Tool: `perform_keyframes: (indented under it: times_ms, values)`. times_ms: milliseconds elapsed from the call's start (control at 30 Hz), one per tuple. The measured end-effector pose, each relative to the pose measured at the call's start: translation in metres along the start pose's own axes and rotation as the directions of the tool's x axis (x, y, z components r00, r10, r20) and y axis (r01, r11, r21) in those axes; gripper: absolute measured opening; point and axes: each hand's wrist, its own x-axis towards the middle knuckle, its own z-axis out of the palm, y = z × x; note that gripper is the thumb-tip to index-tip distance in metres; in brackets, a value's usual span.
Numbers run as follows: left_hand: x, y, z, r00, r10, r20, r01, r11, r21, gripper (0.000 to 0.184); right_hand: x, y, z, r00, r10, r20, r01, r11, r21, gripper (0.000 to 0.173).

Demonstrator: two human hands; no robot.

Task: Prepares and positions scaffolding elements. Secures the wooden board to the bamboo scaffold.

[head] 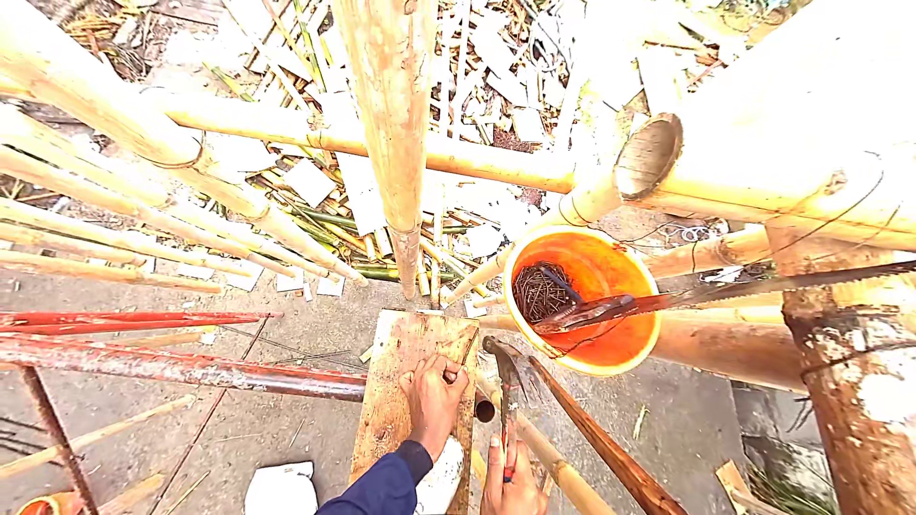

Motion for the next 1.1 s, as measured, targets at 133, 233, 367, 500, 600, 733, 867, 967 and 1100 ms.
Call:
perform_keyframes:
  times_ms: [133,233,367,500,600,733,867,967,1100]
  values:
    - [-0.004,-0.005,0.006,0.993,0.061,-0.101,-0.064,0.998,-0.028,0.016,-0.011,-0.001,0.006,1.0,0.01,0.004,-0.01,1.0,0.02,0.039]
    - [-0.004,-0.005,0.006,0.994,0.046,-0.098,-0.051,0.997,-0.049,0.017,-0.011,-0.001,0.005,1.0,0.005,0.001,-0.005,1.0,0.023,0.039]
    - [-0.003,-0.005,0.007,0.995,0.018,-0.1,-0.025,0.997,-0.071,0.017,-0.006,-0.001,0.003,1.0,0.011,0.022,-0.012,1.0,0.016,0.039]
    - [-0.002,-0.004,0.01,0.996,0.007,-0.093,-0.013,0.998,-0.063,0.017,-0.002,0.002,0.004,1.0,-0.002,0.028,0.002,1.0,0.005,0.039]
    - [-0.003,-0.004,0.01,0.997,0.002,-0.083,-0.008,0.997,-0.073,0.017,-0.001,0.001,0.003,1.0,-0.024,0.019,0.024,1.0,0.005,0.038]
    - [-0.005,-0.005,0.01,0.998,-0.006,-0.064,0.0,0.996,-0.09,0.017,0.003,0.013,0.016,0.995,-0.029,0.097,0.039,0.994,-0.105,0.037]
    - [-0.002,-0.006,0.011,0.996,0.013,-0.09,-0.023,0.994,-0.109,0.016,0.016,0.01,0.005,0.995,-0.043,0.094,0.055,0.991,-0.121,0.036]
    - [-0.004,-0.006,0.01,0.997,0.009,-0.082,-0.018,0.994,-0.111,0.016,0.013,-0.002,-0.013,0.981,-0.17,-0.091,0.168,0.985,-0.036,0.042]
    - [-0.007,-0.007,0.009,0.997,0.004,-0.077,-0.012,0.994,-0.106,0.016,0.008,0.02,0.008,0.959,-0.256,-0.121,0.254,0.967,-0.031,0.04]
